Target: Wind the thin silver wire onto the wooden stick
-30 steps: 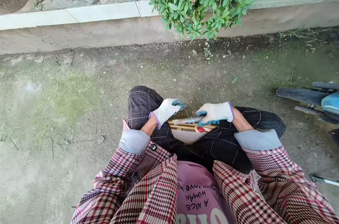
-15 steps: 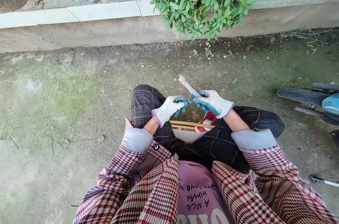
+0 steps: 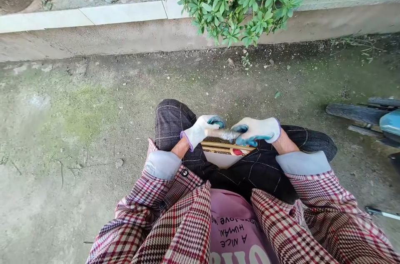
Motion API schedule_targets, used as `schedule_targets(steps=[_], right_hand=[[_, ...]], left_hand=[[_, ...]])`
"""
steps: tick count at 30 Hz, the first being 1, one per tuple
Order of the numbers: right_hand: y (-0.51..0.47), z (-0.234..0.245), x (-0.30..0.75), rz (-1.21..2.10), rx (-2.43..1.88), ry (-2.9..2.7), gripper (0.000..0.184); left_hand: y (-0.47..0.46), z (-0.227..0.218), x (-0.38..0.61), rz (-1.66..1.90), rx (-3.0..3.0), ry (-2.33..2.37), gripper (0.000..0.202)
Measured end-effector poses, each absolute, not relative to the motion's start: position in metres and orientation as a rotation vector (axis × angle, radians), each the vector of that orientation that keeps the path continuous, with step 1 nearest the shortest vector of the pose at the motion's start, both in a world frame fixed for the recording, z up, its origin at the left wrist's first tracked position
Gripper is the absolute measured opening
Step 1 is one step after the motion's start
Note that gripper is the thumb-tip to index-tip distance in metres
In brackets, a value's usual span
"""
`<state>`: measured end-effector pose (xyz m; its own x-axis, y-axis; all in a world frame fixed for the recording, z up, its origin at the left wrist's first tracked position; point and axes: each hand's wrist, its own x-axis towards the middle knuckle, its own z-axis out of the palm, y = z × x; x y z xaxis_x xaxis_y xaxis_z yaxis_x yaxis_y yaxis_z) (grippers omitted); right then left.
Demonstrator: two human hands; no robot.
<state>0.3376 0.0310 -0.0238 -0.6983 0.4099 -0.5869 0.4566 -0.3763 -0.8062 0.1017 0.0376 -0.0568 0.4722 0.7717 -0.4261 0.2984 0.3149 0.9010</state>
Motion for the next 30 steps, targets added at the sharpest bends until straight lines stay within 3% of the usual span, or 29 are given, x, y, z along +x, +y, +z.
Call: schedule_targets(steps=[4,10,13,17,19,21,24,27,30], right_hand=[[0.028,-0.04,0.336,-1.716,1.131,1.978,0.023],[0.041,-0.053,0.331,-0.934,1.62,2.027,0.016],[0.047,-0.049,0.328,-1.078,1.957,2.062,0.019],[0.045,-0.035,0.328,-2.112,2.342,1.784,0.032],[0.042,-0.028,0.334,-2.557,2.287,1.584,0.04],[0.039,-0.022,0.342,-2.765,2.114,1.518,0.044],[0.035,-0.02,0.351,-2.681,1.669,1.613,0.042],[0.032,-0.024,0.348,-2.238,1.238,1.855,0.033],[0.03,-0.032,0.337,-1.687,1.176,2.032,0.025]], left_hand=[[0.034,-0.062,0.101,0.329,1.452,1.102,0.02],[0.033,-0.065,0.105,0.258,1.442,1.157,0.017],[0.034,-0.062,0.106,0.309,1.261,1.125,0.019],[0.034,-0.057,0.104,0.408,1.124,1.083,0.022],[0.034,-0.056,0.102,0.457,1.092,1.078,0.021],[0.035,-0.056,0.101,0.454,1.086,1.097,0.021],[0.038,-0.06,0.101,0.462,1.11,1.165,0.018],[0.041,-0.064,0.101,0.55,1.135,1.191,0.011],[0.041,-0.065,0.102,0.541,1.209,1.211,0.01]])
